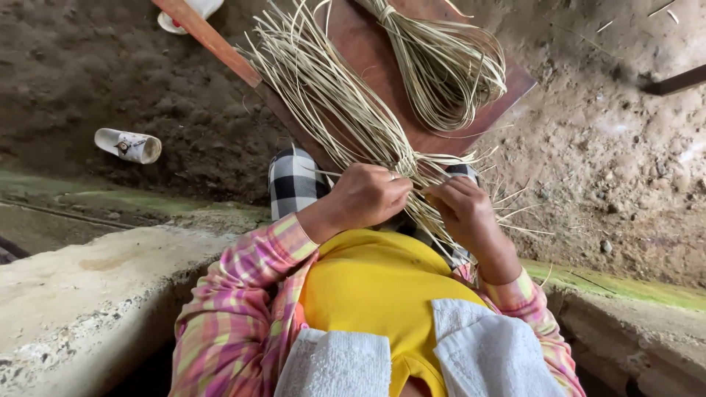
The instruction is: Weaving long, thin strips of dried plant material together to create a larger woven piece.
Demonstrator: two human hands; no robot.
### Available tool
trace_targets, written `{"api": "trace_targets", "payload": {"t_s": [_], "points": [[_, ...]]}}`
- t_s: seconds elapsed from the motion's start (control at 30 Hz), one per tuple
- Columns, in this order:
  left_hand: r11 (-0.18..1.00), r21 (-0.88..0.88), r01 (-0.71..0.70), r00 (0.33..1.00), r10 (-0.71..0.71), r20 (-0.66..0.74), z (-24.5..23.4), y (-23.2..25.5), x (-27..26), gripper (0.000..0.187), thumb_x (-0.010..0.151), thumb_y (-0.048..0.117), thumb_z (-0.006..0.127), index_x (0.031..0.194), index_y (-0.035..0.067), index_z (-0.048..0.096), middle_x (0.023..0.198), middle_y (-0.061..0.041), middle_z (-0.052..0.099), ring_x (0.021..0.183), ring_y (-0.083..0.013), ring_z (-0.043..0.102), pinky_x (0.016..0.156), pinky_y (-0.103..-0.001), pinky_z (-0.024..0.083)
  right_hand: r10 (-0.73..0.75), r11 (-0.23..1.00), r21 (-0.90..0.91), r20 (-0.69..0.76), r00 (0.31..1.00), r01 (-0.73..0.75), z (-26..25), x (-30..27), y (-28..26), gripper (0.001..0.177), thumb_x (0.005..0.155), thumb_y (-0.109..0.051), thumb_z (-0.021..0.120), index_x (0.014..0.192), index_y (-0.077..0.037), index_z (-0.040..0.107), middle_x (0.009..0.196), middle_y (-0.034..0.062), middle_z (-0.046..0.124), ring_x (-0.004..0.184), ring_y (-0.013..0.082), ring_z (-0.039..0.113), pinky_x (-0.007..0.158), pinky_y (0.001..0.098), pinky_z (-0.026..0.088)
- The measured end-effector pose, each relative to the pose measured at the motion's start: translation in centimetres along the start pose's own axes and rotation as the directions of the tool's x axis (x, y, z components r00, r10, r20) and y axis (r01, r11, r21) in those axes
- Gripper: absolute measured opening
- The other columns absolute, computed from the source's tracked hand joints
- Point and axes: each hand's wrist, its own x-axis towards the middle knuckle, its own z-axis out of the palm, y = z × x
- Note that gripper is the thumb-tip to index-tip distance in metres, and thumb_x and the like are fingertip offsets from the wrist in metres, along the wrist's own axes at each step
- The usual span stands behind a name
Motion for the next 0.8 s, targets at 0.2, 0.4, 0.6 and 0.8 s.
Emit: {"api": "trace_targets", "payload": {"t_s": [0.2,0.4,0.6,0.8], "points": [[0.961,0.248,0.125,0.992,-0.124,-0.021,-2.3,-6.4,-3.6,0.008,0.089,0.022,0.072,0.083,0.024,0.067,0.062,0.003,0.062,0.061,-0.0203,0.069,0.055,-0.032,0.055,0.133,0.99,-0.048,0.019,0.991,-0.131,-0.8,-4.0,4.4,0.012,0.087,0.003,0.075,0.094,-0.006,0.076,0.076,0.0071,0.07,0.069,0.0314,0.067,0.07,0.0426,0.055],[0.766,0.551,0.331,0.933,-0.354,-0.068,-8.4,-13.0,-5.6,0.009,0.091,0.02,0.076,0.095,0.028,0.073,0.066,0.003,0.064,0.069,-0.0204,0.072,0.058,-0.035,0.057,0.367,0.926,-0.083,-0.022,0.93,-0.367,-2.5,-5.0,4.7,0.016,0.093,0.005,0.072,0.099,-0.008,0.079,0.07,0.0066,0.069,0.07,0.028,0.068,0.071,0.0417,0.057],[0.854,0.425,0.299,0.945,-0.202,-0.257,-3.3,-5.1,-4.1,0.007,0.089,0.022,0.082,0.093,0.024,0.077,0.099,-0.006,0.066,0.09,-0.0277,0.063,0.077,-0.044,0.051,0.233,0.959,-0.125,-0.153,0.96,-0.253,-0.1,-1.8,1.1,0.013,0.099,0.008,0.07,0.106,0.0,0.078,0.085,0.017,0.069,0.074,0.0326,0.068,0.065,0.0431,0.056],[0.027,-0.812,0.583,0.608,-0.677,0.415,-1.0,0.0,-1.8,0.029,0.095,0.032,0.078,0.112,0.009,0.078,0.076,-0.003,0.074,0.076,-0.0063,0.068,0.072,-0.019,0.059,0.152,0.981,0.125,-0.031,0.988,-0.147,3.0,-0.6,-2.9,0.007,0.094,-0.005,0.073,0.098,-0.008,0.077,0.084,0.0097,0.068,0.07,0.0307,0.069,0.064,0.0391,0.056]]}}
